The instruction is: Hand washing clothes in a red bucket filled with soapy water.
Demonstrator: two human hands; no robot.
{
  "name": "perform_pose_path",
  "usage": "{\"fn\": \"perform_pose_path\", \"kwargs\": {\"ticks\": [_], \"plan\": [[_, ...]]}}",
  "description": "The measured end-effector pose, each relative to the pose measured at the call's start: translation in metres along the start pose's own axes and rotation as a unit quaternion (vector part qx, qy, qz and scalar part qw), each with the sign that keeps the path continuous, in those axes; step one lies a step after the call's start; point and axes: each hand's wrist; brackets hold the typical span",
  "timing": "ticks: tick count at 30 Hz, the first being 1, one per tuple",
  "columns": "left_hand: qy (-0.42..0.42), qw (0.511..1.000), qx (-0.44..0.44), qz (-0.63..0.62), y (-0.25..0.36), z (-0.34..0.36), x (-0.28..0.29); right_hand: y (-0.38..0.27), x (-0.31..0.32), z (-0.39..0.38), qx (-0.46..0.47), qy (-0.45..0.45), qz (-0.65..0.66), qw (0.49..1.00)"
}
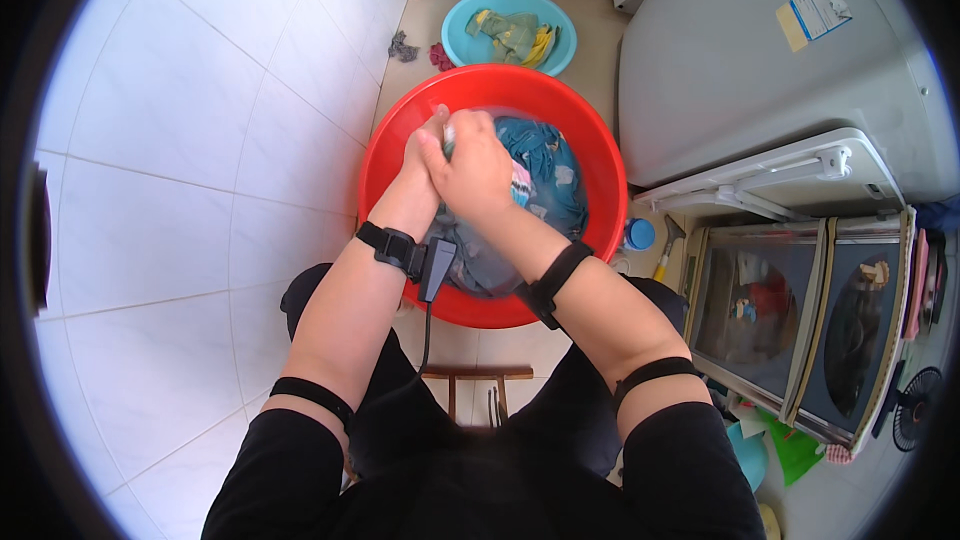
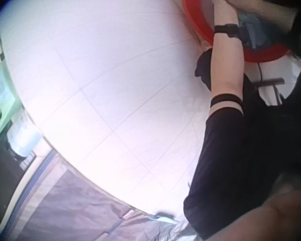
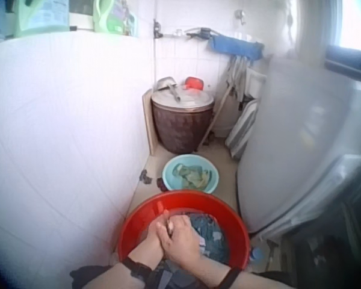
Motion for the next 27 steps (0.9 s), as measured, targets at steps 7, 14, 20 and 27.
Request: {"fn": "perform_pose_path", "kwargs": {"ticks": [7,14,20,27], "plan": [[0.011,0.981,-0.029,0.192,-0.044,-0.009,-0.051,0.083,0.027,0.016,-0.214,-0.024,0.076,0.974],[-0.08,0.996,-0.008,0.045,-0.028,-0.002,-0.02,0.038,0.017,0.0,0.0,-0.006,0.026,1.0],[0.019,0.971,-0.016,0.236,-0.029,-0.026,-0.05,0.114,0.021,0.008,-0.292,0.031,0.268,0.918],[0.047,0.948,-0.068,0.307,0.015,-0.057,-0.055,0.104,0.088,0.039,-0.268,-0.323,0.376,0.826]]}}
Point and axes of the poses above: each hand's wrist, its own z-axis towards the middle knuckle, its own x-axis out of the back of the hand, y = z × x, and after that the axes turned 6 degrees about x, right-handed
